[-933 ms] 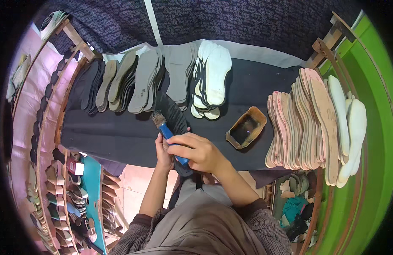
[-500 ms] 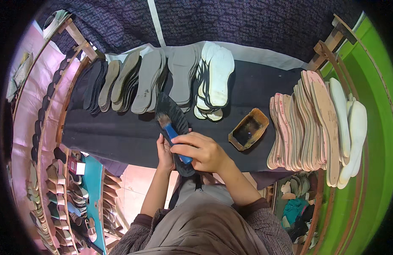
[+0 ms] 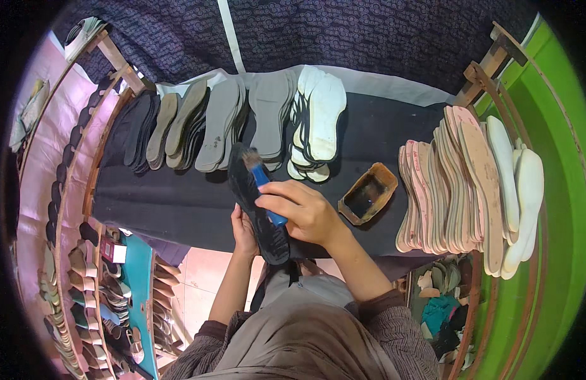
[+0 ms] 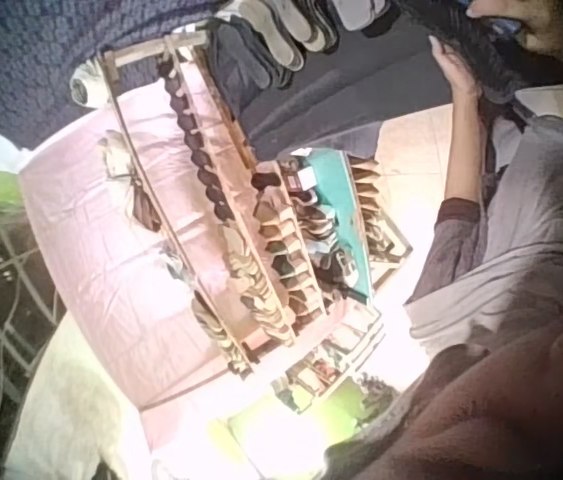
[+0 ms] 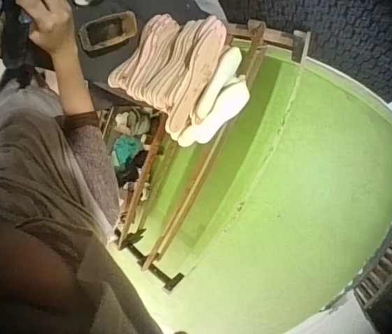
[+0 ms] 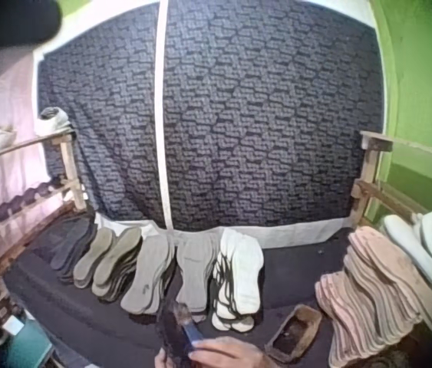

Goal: The person applies adhesive onto shoe insoles using a brush and places the glued insoles onto a wooden rack.

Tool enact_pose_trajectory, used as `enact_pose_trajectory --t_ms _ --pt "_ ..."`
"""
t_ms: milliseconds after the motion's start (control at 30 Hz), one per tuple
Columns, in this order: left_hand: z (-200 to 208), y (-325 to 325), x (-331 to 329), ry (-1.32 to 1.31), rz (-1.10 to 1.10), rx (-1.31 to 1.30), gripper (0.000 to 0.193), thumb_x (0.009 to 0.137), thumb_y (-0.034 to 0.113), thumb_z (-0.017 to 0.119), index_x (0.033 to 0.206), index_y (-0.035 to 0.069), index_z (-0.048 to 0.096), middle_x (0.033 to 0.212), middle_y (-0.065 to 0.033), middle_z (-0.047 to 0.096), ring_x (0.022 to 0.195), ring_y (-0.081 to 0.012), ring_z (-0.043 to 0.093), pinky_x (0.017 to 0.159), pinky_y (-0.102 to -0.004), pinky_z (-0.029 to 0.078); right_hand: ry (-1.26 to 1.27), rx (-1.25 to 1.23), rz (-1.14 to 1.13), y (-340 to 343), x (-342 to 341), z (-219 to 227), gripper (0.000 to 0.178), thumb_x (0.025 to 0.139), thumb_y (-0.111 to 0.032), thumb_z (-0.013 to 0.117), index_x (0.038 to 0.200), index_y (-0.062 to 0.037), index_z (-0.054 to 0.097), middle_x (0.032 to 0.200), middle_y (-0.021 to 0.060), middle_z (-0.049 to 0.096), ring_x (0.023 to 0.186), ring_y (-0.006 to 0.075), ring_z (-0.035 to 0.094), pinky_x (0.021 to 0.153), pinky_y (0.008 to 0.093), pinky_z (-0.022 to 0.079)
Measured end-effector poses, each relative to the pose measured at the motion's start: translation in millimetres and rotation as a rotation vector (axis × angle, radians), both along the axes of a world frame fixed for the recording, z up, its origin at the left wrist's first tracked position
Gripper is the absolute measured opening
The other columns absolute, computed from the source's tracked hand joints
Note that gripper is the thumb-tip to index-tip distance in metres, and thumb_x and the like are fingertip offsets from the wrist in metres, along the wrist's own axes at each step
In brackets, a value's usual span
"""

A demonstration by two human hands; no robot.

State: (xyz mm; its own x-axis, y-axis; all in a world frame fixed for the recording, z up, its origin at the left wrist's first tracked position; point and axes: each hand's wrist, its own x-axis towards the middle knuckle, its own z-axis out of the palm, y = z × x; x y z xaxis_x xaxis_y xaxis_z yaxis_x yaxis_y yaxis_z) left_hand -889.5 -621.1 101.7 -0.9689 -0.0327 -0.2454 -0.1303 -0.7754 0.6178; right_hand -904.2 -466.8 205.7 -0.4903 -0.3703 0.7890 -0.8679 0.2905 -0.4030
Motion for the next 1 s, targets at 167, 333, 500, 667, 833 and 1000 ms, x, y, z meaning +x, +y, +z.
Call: enact_pose_trajectory --t_ms 167,333,500,667,833,1000 --pt "6.7 -2.9 1.6 0.095 -0.136 -0.049 0.062 0.095 0.046 0.014 0.122 0.001 0.046 0.101 -0.0155 0.062 0.087 -0.0251 0.062 0.079 -0.0348 0.050 -0.125 -0.072 0.080 15.8 14.1 -0.2 0.015 0.070 -0.008 0.065 0.085 -0.0030 0.065 0.092 0.0138 0.065 0.078 0.0268 0.065 0.068 0.0327 0.053" --pt "11.8 -0.7 7.4 0.099 -0.188 -0.033 0.063 0.094 0.047 0.013 0.122 0.002 0.047 0.098 -0.0153 0.062 0.085 -0.0245 0.062 0.077 -0.0344 0.051 -0.012 -0.072 -0.007 2.5 -1.9 8.3 0.016 0.070 -0.007 0.064 0.086 -0.0048 0.066 0.094 0.0136 0.065 0.078 0.0271 0.065 0.067 0.0333 0.052" --pt "21.8 6.8 2.5 -0.036 -0.007 0.013 0.061 0.094 0.048 0.015 0.117 0.003 0.049 0.094 -0.0138 0.063 0.084 -0.0226 0.061 0.076 -0.0333 0.050 -0.060 -0.054 0.091 4.4 -1.3 0.5 0.022 0.066 -0.003 0.066 0.087 -0.0053 0.065 0.093 0.0126 0.065 0.077 0.0276 0.065 0.065 0.0335 0.052" --pt "16.5 0.2 5.7 0.076 -0.074 0.015 0.059 0.094 0.047 0.016 0.114 0.003 0.050 0.092 -0.0134 0.062 0.081 -0.0224 0.060 0.075 -0.0327 0.049 0.032 -0.043 0.010 -8.3 -8.4 10.9 0.022 0.065 -0.001 0.066 0.087 -0.0038 0.065 0.087 0.0123 0.066 0.072 0.0272 0.064 0.065 0.0335 0.052" --pt "16.7 -2.6 3.6 0.023 -0.034 -0.011 0.059 0.094 0.047 0.016 0.115 0.003 0.049 0.092 -0.0134 0.063 0.082 -0.0221 0.060 0.073 -0.0326 0.049 -0.030 -0.032 0.083 -0.6 -6.3 7.2 0.022 0.066 -0.004 0.067 0.088 -0.0034 0.065 0.085 0.0132 0.065 0.071 0.0270 0.065 0.064 0.0323 0.051" --pt "17.0 -1.1 3.8 0.043 -0.031 0.002 0.058 0.095 0.047 0.016 0.118 0.004 0.048 0.094 -0.0139 0.063 0.083 -0.0221 0.061 0.074 -0.0329 0.050 0.002 -0.067 0.062 -7.3 -11.2 11.3 0.022 0.067 -0.003 0.066 0.089 -0.0041 0.066 0.089 0.0125 0.066 0.071 0.0257 0.065 0.062 0.0306 0.051"
